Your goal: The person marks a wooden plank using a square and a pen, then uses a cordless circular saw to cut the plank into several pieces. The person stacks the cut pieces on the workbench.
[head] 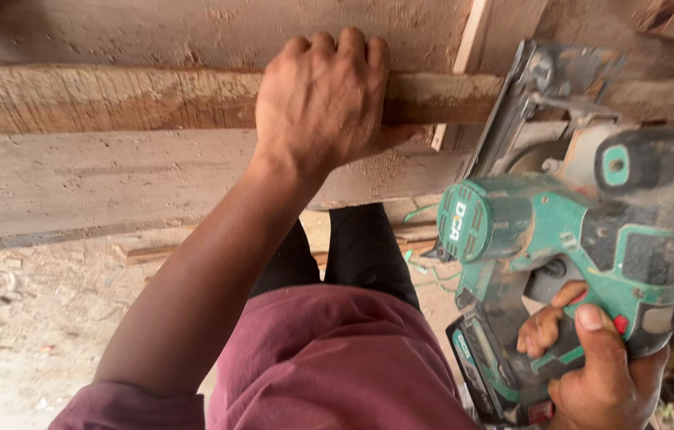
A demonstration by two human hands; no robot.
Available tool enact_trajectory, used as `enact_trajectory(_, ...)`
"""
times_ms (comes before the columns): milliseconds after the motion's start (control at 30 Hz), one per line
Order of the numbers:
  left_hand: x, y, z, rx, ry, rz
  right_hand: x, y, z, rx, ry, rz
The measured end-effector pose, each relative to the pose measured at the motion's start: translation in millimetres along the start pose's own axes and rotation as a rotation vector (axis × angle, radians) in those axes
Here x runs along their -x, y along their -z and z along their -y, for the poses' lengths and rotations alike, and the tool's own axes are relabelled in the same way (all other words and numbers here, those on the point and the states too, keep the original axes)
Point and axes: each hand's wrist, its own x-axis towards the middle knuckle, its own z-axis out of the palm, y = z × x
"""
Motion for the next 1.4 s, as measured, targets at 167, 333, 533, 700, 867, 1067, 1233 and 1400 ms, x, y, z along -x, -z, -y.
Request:
enact_trajectory(167, 3.6, -5.6, 0.4, -0.03, -0.017, -0.079, 0.8, 3.4, -2.4, -0.014, 0.065, 0.053)
enact_trajectory(333, 6.6, -9.4, 2.1, -0.05, -0.029, -0.187, 1.5, 5.0, -4.5, -0.037, 0.071, 0.061)
enact_trajectory(533, 8.7, -12.4, 3.3, -0.067, -0.024, -0.185, 1.6, 0.7, -2.2, -0.032, 0.084, 0.07)
enact_trajectory(700, 9.8, -13.0, 5.2, -0.051, -0.039, -0.181, 3.8, -4.6, 2.2, 0.0, 0.079, 0.062)
enact_trajectory(867, 10.4, -11.6, 6.0, 0.008, -0.031, -0.145, 3.8, -9.5, 5.4, -0.008, 0.066, 0.059)
enact_trajectory(1067, 12.2, -11.1, 7.8, -0.013, -0.055, -0.176, 2.8, -13.5, 9.2, -0.005, 0.095, 0.048)
enact_trajectory(1233, 11.0, -12.2, 7.6, -0.03, -0.058, -0.175, 1.7, -13.6, 10.5, 0.003, 0.07, 0.035)
enact_trajectory(1400, 10.2, -12.5, 9.0, -0.009, -0.066, -0.15, 0.1, -12.2, 10.6, -0.006, 0.06, 0.051)
